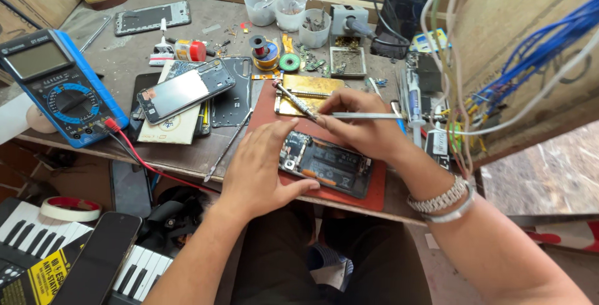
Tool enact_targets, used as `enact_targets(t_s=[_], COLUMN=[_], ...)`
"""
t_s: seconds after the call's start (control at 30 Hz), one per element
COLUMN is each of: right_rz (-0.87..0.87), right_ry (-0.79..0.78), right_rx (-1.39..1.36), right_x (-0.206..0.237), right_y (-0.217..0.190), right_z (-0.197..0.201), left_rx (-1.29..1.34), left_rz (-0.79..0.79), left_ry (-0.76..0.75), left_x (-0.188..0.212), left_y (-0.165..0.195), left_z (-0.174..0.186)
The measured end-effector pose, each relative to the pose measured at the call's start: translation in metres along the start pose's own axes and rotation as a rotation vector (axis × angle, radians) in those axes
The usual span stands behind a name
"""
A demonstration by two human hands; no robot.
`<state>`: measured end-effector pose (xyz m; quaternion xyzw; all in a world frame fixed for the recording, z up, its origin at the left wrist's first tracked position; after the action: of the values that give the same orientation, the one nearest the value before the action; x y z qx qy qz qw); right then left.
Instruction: The person works on a disassembled smartphone lying on a red mat at a cluttered repair bench. They hold the phone steady with one hand while using a metal probe and tweezers to manipulate small internal components, at one point lifting a small part from the board and setting it aside before continuing to work on the phone.
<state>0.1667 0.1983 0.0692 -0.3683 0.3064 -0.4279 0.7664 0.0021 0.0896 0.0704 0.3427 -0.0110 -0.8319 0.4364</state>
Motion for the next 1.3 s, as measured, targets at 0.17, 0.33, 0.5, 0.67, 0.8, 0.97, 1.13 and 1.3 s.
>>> enact_targets(t_s=[0.17, 0.33, 0.5, 0.67, 0.8, 0.97, 1.13, 1.3], right_rz=[0.067, -0.019, -0.094, 0.042, -0.032, -0.030, -0.018, 0.009], right_ry=[-0.043, -0.090, -0.113, -0.085, -0.147, -0.134, -0.125, -0.132], right_rx=[-0.068, -0.149, -0.215, -0.062, -0.155, -0.153, -0.123, -0.158], right_x=[0.015, 0.021, 0.020, 0.019, 0.019, 0.016, 0.014, 0.011], right_y=[-0.012, -0.002, 0.011, 0.002, 0.007, 0.010, 0.015, 0.020], right_z=[-0.006, -0.008, -0.007, -0.004, -0.010, -0.012, -0.014, -0.018], left_rx=[-0.115, -0.158, -0.194, -0.231, -0.238, -0.199, -0.193, -0.188], left_rz=[0.019, -0.011, -0.084, -0.117, -0.134, -0.095, -0.077, -0.036], left_ry=[0.058, 0.118, 0.187, 0.234, 0.243, 0.259, 0.291, 0.302], left_x=[0.001, 0.002, 0.007, 0.009, 0.011, 0.015, 0.018, 0.021], left_y=[0.008, 0.013, 0.019, 0.023, 0.024, 0.020, 0.023, 0.022], left_z=[0.003, 0.004, 0.005, 0.006, 0.005, 0.003, 0.003, 0.003])
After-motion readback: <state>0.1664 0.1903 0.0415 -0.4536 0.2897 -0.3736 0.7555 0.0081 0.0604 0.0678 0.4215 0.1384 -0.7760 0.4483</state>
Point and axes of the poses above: each hand's wrist, its own x-axis away from the middle knuckle, its own z-axis out of the back of the hand, y = z × x, the point moved 8 cm from there along -x, towards the middle knuckle, and after that the axes turned 9 degrees about -z, right-handed, at the moved point
